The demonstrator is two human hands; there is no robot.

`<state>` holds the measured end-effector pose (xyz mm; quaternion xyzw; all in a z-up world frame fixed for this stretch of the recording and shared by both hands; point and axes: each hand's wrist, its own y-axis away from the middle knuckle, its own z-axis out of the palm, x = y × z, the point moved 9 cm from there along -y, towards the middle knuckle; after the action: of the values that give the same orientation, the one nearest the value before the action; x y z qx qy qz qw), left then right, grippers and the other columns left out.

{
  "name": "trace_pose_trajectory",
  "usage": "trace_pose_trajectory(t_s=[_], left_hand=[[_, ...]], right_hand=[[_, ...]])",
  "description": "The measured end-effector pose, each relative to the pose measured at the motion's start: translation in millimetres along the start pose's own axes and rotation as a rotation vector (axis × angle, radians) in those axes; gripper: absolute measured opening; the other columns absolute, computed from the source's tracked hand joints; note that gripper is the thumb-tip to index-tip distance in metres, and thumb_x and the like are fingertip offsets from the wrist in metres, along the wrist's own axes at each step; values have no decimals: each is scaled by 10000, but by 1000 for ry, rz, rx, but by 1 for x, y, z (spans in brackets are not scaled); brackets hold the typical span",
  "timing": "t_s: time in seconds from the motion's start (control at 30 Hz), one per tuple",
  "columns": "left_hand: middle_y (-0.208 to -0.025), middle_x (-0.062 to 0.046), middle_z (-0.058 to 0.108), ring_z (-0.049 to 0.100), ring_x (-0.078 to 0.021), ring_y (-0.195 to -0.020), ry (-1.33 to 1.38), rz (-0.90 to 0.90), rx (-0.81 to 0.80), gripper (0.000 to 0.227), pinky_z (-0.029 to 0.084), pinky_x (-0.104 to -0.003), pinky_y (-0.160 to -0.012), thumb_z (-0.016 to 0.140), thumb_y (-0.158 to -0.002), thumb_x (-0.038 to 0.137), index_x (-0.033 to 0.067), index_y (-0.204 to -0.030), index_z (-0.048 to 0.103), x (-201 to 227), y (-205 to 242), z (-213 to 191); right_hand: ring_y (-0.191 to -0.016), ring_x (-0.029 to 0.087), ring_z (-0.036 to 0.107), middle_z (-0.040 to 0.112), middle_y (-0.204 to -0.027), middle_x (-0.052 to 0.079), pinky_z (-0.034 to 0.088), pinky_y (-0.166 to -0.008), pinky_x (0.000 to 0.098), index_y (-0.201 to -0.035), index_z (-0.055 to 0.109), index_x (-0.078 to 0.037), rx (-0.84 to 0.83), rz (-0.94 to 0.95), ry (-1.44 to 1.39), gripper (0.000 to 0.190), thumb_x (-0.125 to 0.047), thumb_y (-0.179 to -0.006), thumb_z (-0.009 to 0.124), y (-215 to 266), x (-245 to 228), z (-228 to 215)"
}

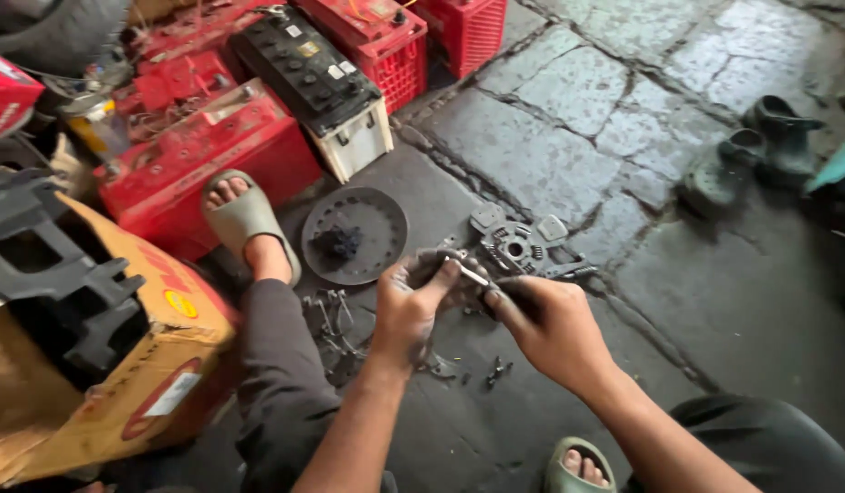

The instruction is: The person assembles a small mechanical component by hand, inserting a metal rod and a spring into a housing and checking the movement of the parts.

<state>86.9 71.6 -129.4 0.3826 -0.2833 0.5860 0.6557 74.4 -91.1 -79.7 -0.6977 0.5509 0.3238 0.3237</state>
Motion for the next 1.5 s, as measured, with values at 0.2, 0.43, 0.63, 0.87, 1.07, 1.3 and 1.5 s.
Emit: trace_pose_trajectory(t_s=[0.2,0.43,0.63,0.87,1.07,1.3,1.5], left_hand=[[-922,-113,760,737,-185,-807,32,8,1,128,624,-345,-757,653,-983,75,-41,-1007,701,-7,10,-8],[-905,-100,759,710,-159,-767,-20,29,-41,120,598,-317,-728,665,-978,61,-42,-1002,722,-8,17,-3],[-907,-87,758,686,-132,-770,-49,14,15,109,567,-291,-709,688,-978,54,-44,-1011,721,-13,20,-1],[-863,-85,773,726,-135,-749,-254,-90,63,129,610,-288,-710,694,-939,75,-43,-976,734,-12,7,22],[-884,-91,759,704,-140,-754,-171,-32,-24,145,592,-297,-701,678,-971,72,-62,-1002,724,33,-45,59],[-930,-75,771,716,-132,-805,-175,-39,-57,141,597,-292,-751,682,-948,43,-49,-1042,734,19,-43,52],[-922,-97,768,717,-149,-786,-15,2,71,127,601,-303,-726,690,-963,49,-60,-999,745,9,-17,19]], right_hand=[[-563,262,637,670,-689,138,492,-552,369,-938,732,-18,-27,-44,-3,167,-177,-930,682,16,-4,10],[-579,289,650,673,-695,150,494,-548,391,-943,725,-22,89,-82,76,176,-174,-853,726,24,-13,-1],[-606,318,640,640,-695,156,494,-566,395,-862,671,-21,4,-150,57,100,-121,-852,681,31,-21,0],[-507,285,605,628,-632,137,476,-509,389,-853,672,-29,8,117,-28,122,-151,-853,685,28,18,-10],[-598,304,625,638,-714,154,484,-566,387,-910,670,-24,155,-32,-6,122,-142,-891,693,-24,-4,-38],[-700,338,658,670,-816,155,517,-613,406,-979,669,-20,260,-159,50,163,-121,-860,716,-17,-12,-49],[-719,332,662,671,-843,152,510,-628,407,-1022,673,-4,190,-196,73,155,-110,-913,702,0,-32,-19]])
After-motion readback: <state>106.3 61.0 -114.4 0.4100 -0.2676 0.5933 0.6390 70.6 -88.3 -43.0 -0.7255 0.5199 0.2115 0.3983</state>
